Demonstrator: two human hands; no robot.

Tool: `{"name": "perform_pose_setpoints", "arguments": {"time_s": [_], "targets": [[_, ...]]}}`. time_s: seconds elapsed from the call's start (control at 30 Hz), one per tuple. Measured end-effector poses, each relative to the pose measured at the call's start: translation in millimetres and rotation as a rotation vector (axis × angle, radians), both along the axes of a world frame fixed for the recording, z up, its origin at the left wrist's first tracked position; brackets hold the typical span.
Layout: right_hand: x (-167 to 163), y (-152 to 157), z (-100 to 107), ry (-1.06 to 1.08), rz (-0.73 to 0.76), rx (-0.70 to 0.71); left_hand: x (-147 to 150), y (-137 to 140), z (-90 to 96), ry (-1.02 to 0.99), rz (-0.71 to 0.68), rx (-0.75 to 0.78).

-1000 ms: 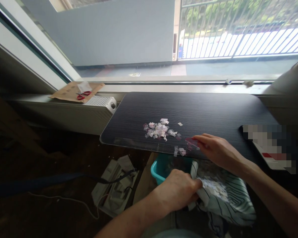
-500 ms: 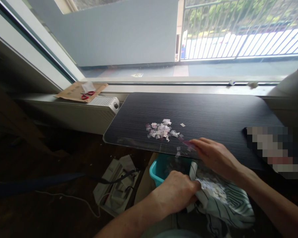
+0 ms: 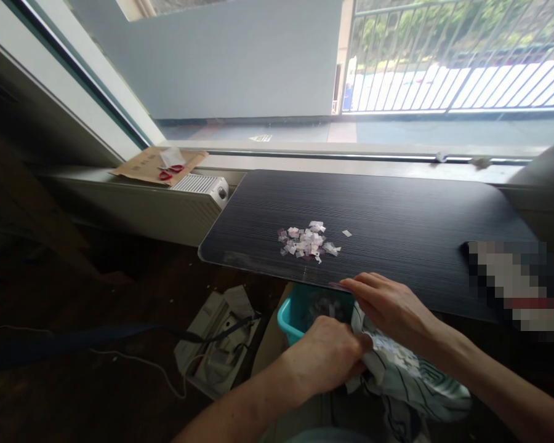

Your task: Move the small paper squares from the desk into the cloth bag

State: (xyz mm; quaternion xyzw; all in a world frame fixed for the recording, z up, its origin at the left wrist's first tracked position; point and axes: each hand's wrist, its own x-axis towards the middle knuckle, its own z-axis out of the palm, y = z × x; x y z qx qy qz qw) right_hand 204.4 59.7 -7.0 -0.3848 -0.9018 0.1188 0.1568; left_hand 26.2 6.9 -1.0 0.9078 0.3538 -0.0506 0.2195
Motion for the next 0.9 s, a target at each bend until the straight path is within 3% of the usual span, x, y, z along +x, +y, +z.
{"name": "perform_pose_setpoints", "arguments": {"time_s": [0.2,0.4,0.57,0.63,0.73,0.83,0.9], "targets": [[48,0,-10,-0.053,-0.305,0.129,5,0,-1.2,0.003,-0.008,0.056],[21,-20,-8,-0.006,-0.069,-0.016,10,-1,-2.4,-0.038,-0.027,0.068],[14,-7,-1,0.013,-0.147,0.054,4,-3,0.2,-0.014,0.001,0.028],[13,-1,1,-0.007,-0.063,0.016,-3,-4,1.1,-0.009,0.023,0.024],[8,21,6,-0.026,0.003,-0.006,-16,-6,2.0,-0.012,0.071,0.024],[5,64,8,-0.044,-0.170,0.131,-32,-9,2.8,0.035,0.141,0.013],[5,93,6,-0.093,-0.229,0.144,-41,-10,3.0,0.061,0.195,0.010]]}}
